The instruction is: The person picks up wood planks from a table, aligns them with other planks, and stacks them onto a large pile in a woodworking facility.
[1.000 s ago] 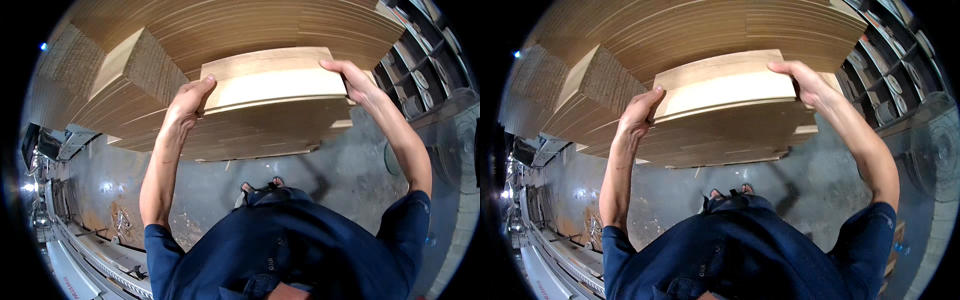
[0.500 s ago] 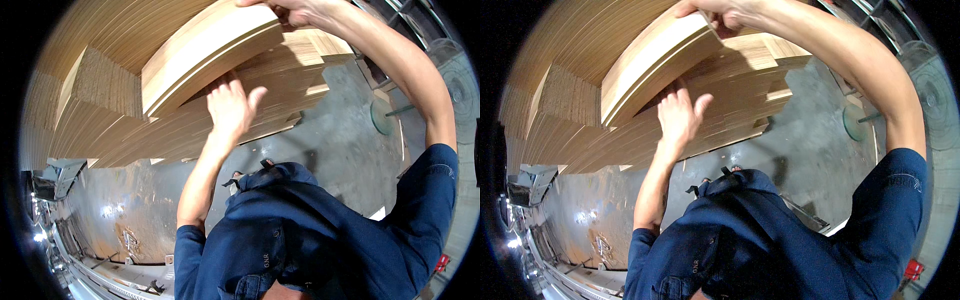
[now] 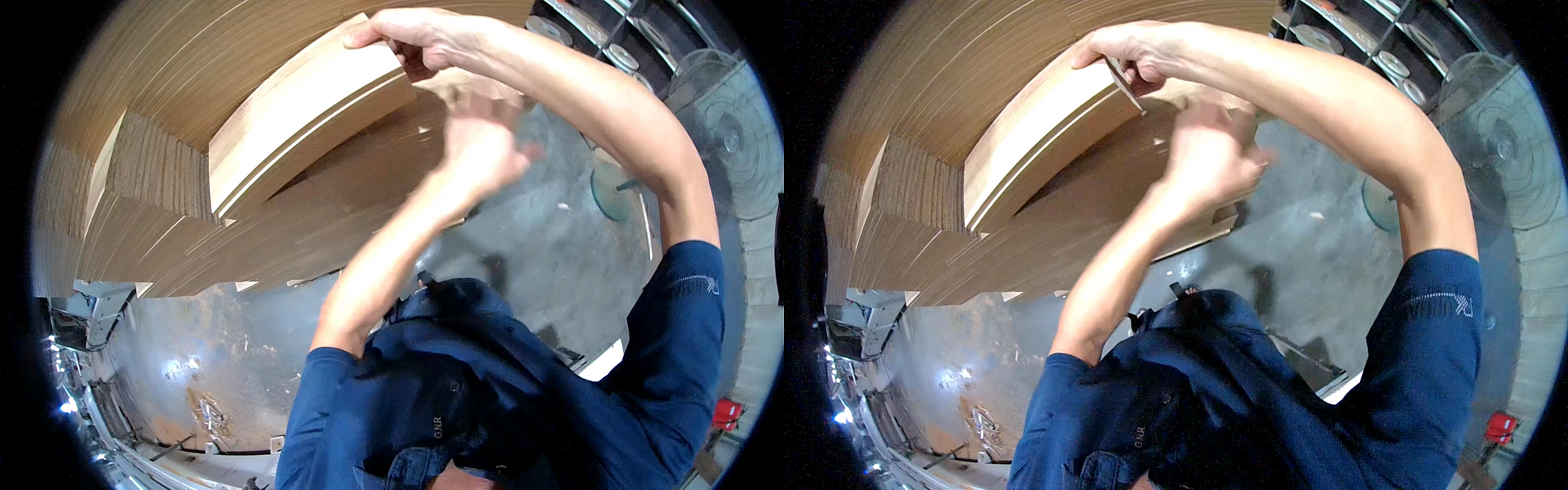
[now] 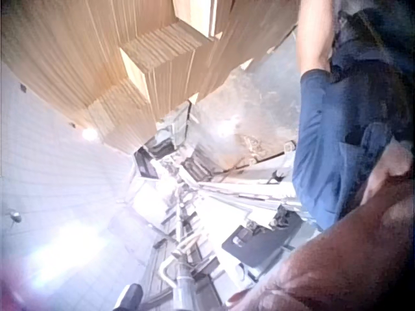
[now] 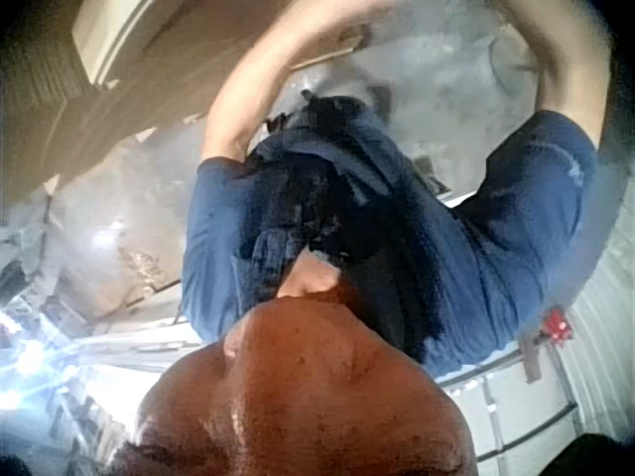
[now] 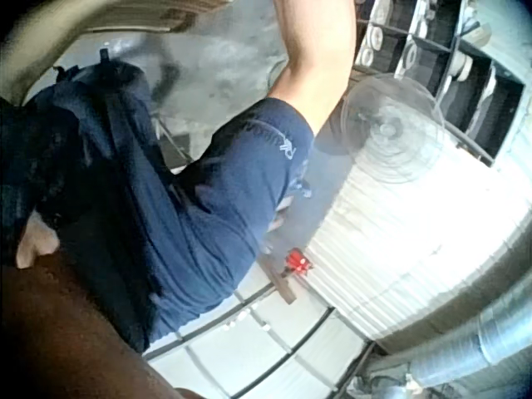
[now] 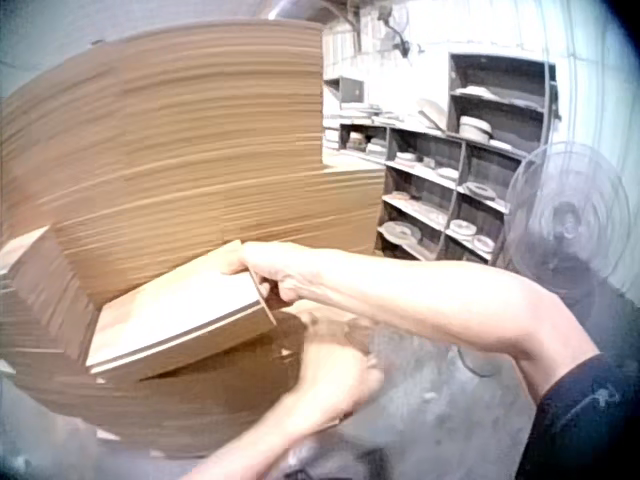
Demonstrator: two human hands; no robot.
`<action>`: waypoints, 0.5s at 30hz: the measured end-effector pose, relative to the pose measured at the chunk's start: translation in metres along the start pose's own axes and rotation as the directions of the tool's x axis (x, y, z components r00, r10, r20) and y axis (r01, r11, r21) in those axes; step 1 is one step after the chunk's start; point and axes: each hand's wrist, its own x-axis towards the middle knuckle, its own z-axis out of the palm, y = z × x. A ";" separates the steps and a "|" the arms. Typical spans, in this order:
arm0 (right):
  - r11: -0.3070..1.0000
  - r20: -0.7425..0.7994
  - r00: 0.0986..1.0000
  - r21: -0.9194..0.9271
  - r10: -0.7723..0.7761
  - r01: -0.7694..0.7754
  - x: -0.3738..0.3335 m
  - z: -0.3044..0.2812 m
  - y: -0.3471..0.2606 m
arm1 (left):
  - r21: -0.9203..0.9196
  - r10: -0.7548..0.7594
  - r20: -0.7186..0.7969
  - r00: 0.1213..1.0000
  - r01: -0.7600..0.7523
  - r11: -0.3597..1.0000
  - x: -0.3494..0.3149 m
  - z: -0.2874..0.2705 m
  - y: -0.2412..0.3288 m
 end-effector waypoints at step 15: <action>0.996 0.028 0.999 -0.080 -0.028 0.030 0.017 -0.007 0.049 | 0.093 0.002 -0.761 0.649 0.107 0.990 -0.158 0.013 -0.104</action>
